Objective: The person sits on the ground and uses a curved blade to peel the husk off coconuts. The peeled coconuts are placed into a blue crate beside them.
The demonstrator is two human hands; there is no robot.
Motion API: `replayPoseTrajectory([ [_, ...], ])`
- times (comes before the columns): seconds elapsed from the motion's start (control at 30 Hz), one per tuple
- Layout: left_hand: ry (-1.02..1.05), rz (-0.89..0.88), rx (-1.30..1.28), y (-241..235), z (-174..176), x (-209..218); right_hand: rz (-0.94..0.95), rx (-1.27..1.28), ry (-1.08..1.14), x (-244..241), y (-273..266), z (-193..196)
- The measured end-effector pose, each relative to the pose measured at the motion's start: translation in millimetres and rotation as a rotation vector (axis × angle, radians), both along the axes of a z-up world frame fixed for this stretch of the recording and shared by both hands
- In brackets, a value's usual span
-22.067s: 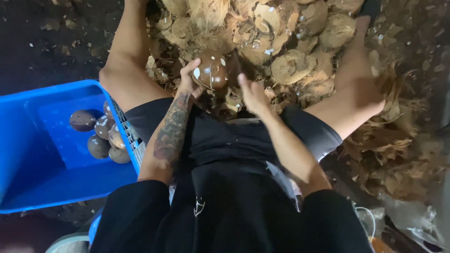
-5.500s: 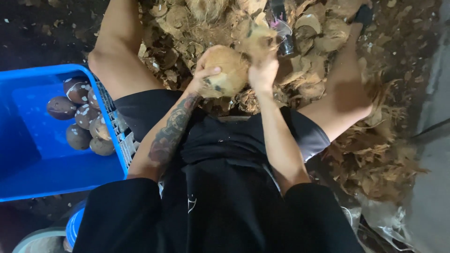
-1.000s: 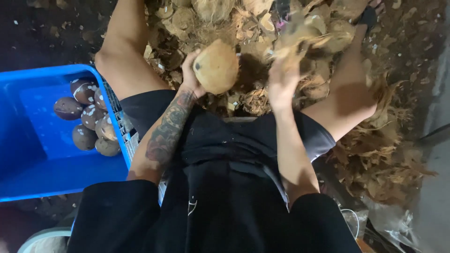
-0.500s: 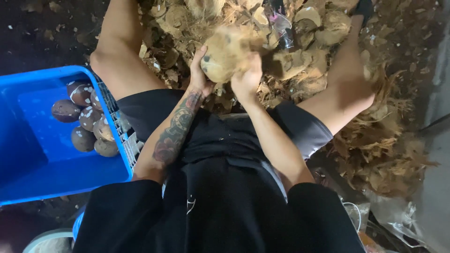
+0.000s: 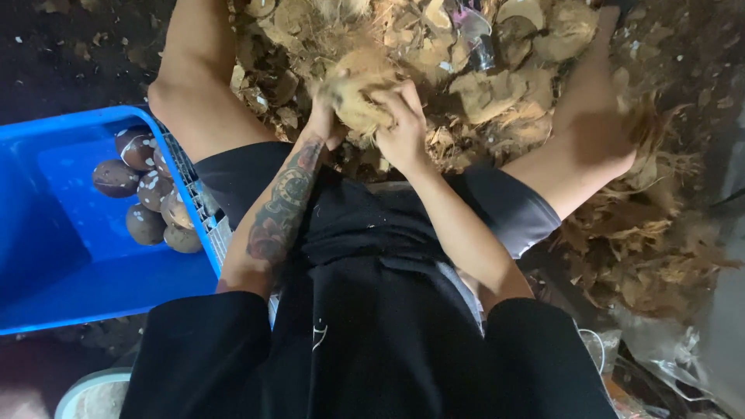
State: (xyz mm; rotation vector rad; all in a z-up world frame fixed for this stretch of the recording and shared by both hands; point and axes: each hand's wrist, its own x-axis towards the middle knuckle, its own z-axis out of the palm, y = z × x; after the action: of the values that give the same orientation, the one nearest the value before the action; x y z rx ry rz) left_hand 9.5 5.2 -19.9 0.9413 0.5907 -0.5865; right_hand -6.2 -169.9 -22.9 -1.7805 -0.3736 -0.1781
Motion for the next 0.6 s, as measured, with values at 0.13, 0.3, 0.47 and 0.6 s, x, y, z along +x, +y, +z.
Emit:
replayPoseTrajectory([
  [0.13, -0.150, 0.140, -0.258, -10, 9, 5, -0.228, -0.106, -0.049, 23, -11, -32],
  [0.3, -0.072, 0.198, -0.880, -3, 27, -2, -0.444, -0.164, 0.302, 40, -59, -23],
  [0.47, -0.378, 0.065, -0.620, 13, 2, -4, -0.100, -0.053, -0.038, 7, -45, 51],
  [0.6, -0.038, 0.176, -0.353, 13, -34, -10, 0.307, 0.662, 0.460, -20, -16, 23],
])
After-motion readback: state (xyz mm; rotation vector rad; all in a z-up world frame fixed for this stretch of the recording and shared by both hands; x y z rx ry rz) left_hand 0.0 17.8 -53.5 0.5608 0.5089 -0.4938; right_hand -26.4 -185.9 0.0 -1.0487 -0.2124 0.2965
